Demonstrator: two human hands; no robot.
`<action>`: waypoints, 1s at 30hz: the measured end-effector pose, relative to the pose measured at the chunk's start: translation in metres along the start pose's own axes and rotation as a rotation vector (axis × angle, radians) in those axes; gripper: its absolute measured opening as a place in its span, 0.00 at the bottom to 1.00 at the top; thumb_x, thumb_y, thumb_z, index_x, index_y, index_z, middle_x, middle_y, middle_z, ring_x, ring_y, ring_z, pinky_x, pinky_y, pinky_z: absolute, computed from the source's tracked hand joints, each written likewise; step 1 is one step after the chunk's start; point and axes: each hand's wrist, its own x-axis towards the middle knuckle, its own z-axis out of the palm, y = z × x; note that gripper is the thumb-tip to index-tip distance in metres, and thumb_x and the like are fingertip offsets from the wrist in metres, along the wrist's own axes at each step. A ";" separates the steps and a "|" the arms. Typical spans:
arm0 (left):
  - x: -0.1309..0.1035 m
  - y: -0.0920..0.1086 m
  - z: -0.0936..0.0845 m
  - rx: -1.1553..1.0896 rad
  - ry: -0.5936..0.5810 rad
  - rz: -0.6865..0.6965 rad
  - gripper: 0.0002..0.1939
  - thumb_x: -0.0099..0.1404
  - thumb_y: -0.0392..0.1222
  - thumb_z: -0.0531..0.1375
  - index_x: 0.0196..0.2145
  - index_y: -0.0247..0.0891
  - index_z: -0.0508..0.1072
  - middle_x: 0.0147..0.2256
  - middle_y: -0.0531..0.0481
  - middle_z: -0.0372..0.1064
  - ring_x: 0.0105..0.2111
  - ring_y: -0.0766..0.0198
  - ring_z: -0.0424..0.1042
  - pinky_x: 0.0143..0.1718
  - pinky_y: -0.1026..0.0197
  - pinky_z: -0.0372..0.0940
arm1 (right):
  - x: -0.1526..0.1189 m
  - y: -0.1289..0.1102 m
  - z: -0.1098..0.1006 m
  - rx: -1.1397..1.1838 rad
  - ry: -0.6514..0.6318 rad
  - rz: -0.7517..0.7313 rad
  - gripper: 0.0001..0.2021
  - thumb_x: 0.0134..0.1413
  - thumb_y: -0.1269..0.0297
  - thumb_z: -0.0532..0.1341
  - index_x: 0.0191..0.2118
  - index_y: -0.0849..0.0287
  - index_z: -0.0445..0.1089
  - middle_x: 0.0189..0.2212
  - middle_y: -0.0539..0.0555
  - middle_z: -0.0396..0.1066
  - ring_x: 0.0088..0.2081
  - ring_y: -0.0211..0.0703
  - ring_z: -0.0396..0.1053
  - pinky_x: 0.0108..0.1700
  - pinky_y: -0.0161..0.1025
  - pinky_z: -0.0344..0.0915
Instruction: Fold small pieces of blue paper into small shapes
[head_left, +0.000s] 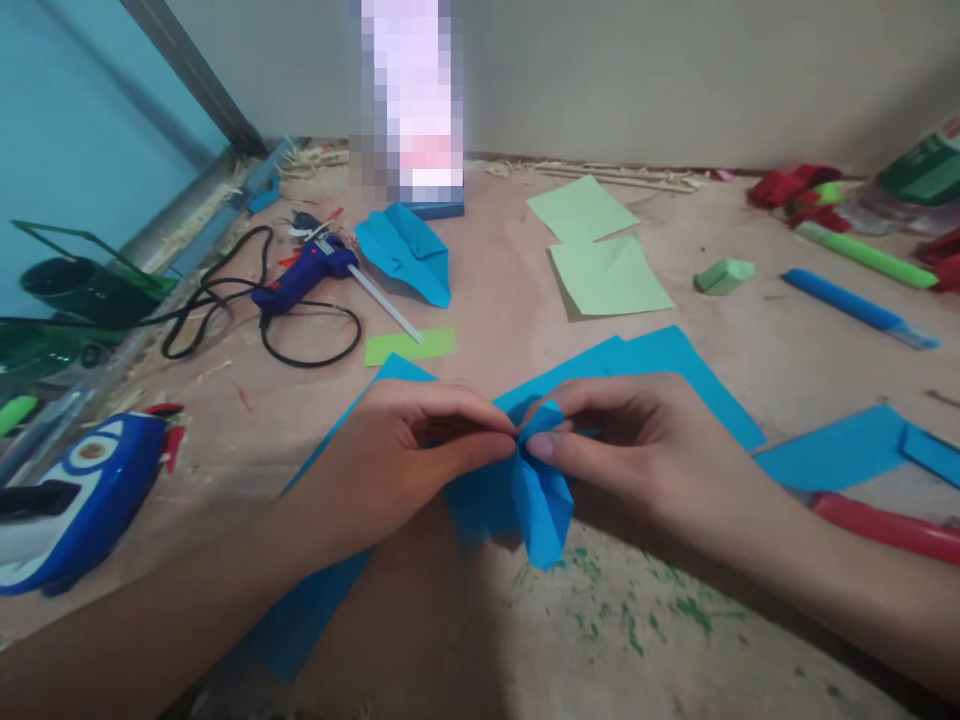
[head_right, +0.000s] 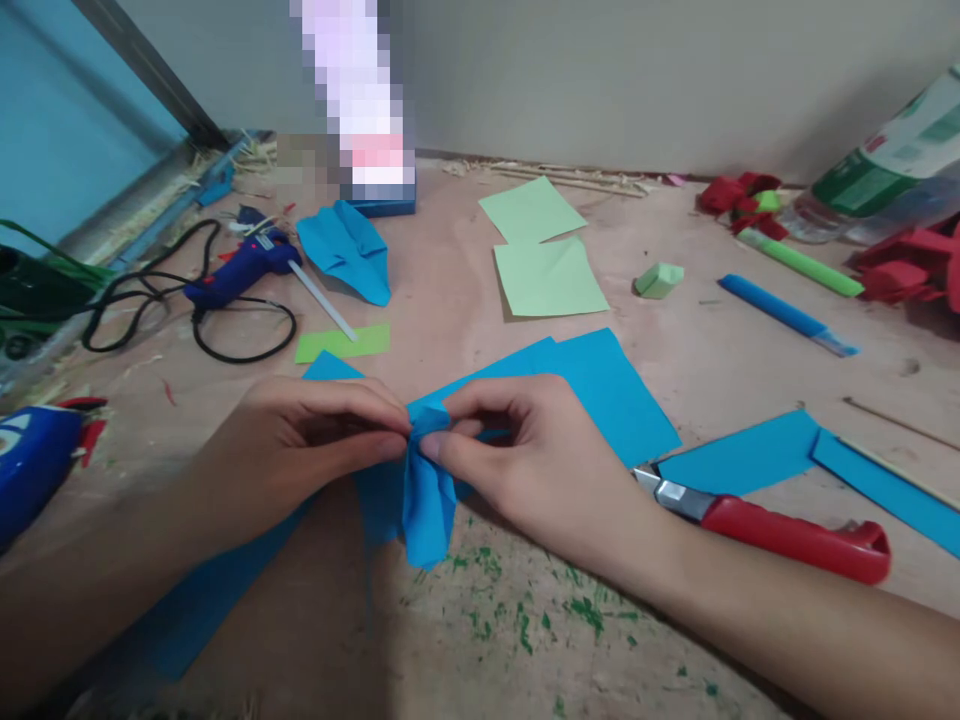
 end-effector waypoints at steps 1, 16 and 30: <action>0.000 -0.001 0.001 -0.006 0.000 -0.002 0.01 0.64 0.38 0.69 0.34 0.42 0.84 0.35 0.53 0.83 0.35 0.62 0.80 0.36 0.65 0.73 | 0.000 -0.001 0.000 0.001 0.000 -0.008 0.10 0.58 0.57 0.71 0.34 0.60 0.80 0.29 0.54 0.78 0.30 0.42 0.71 0.30 0.38 0.66; -0.004 -0.001 0.005 0.134 0.032 0.066 0.02 0.66 0.38 0.68 0.35 0.43 0.83 0.34 0.55 0.82 0.34 0.65 0.78 0.35 0.66 0.70 | -0.001 0.002 0.002 -0.141 0.042 -0.109 0.05 0.59 0.67 0.67 0.32 0.59 0.79 0.33 0.52 0.81 0.33 0.44 0.76 0.33 0.38 0.69; -0.010 0.005 0.008 0.473 0.038 0.126 0.05 0.66 0.38 0.63 0.37 0.45 0.81 0.35 0.55 0.81 0.36 0.62 0.78 0.36 0.62 0.70 | -0.007 0.003 0.005 -0.644 0.033 -0.339 0.07 0.60 0.77 0.65 0.35 0.59 0.78 0.29 0.47 0.76 0.30 0.37 0.71 0.32 0.35 0.61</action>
